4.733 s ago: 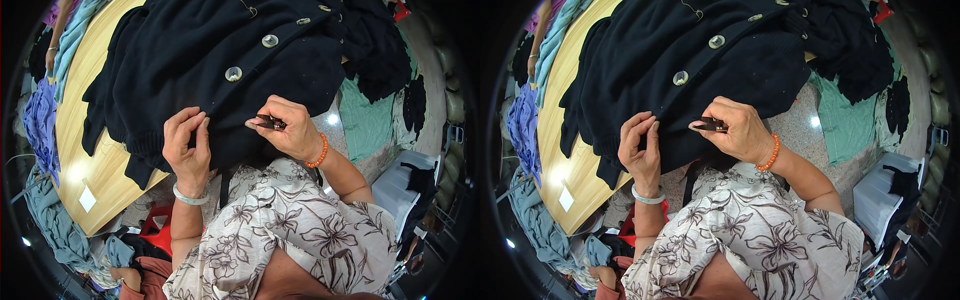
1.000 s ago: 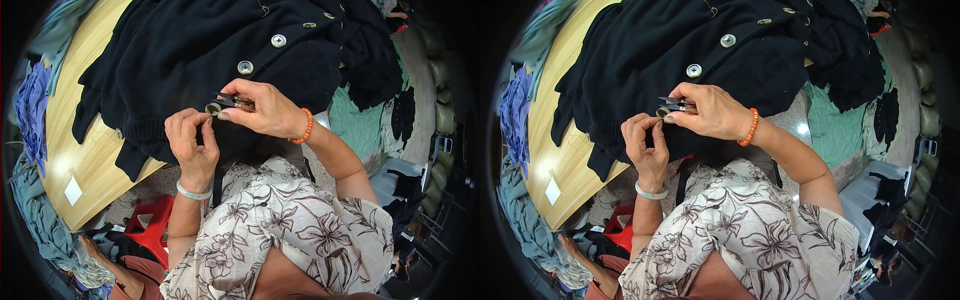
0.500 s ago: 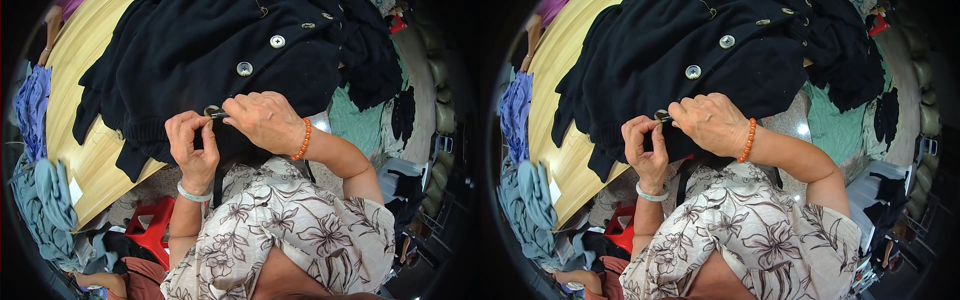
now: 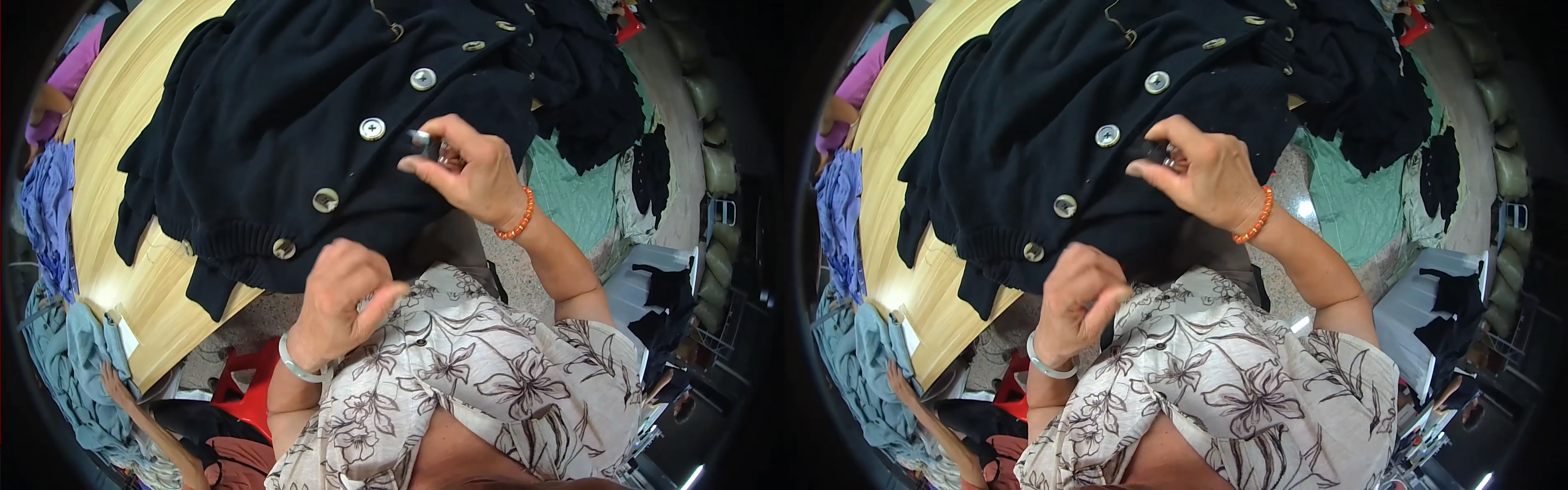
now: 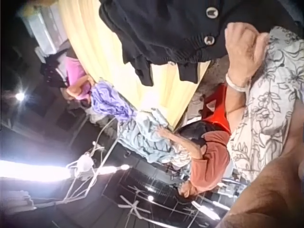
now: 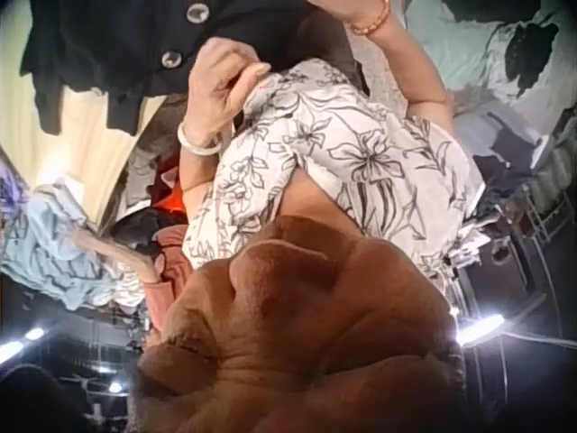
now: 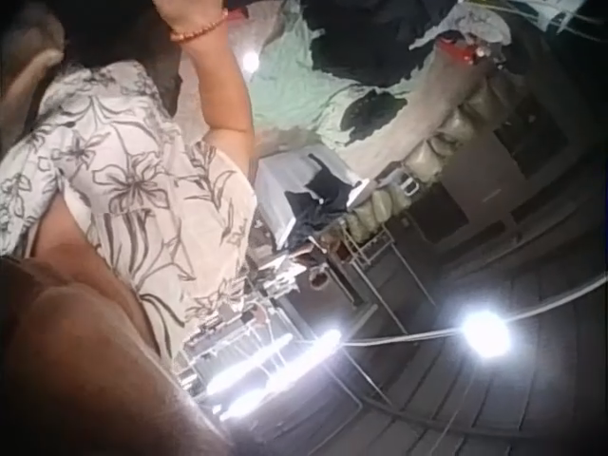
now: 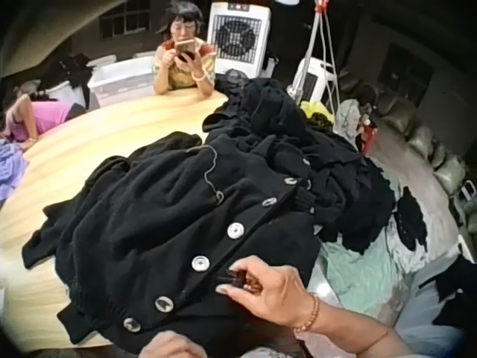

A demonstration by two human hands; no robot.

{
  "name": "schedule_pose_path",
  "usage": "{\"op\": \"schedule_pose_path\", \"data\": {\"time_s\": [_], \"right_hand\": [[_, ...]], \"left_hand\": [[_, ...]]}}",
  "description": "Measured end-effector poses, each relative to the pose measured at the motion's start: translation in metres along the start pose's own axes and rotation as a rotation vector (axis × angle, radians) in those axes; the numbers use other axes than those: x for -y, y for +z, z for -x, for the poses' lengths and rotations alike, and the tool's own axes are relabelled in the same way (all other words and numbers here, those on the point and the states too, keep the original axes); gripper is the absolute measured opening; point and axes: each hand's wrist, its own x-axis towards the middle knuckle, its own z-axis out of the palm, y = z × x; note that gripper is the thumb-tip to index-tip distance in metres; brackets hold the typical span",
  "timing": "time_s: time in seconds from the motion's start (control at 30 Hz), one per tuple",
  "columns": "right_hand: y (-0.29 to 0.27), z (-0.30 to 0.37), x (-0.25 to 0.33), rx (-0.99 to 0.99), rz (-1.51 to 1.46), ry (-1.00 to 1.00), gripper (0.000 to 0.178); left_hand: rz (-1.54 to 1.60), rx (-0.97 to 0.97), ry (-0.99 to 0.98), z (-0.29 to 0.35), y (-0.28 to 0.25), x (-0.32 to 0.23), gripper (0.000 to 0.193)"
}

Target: Trimming loose threads from buttons on a black knit garment using small scissors.

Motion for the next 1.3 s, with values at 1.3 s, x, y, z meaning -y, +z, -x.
{"op": "schedule_pose_path", "data": {"time_s": [1.3], "right_hand": [[-0.021, -0.016, -0.004, 0.401, -0.423, 0.227, 0.027]], "left_hand": [[-0.003, -0.436, -0.235, -0.068, 0.021, 0.037, 0.006]]}}
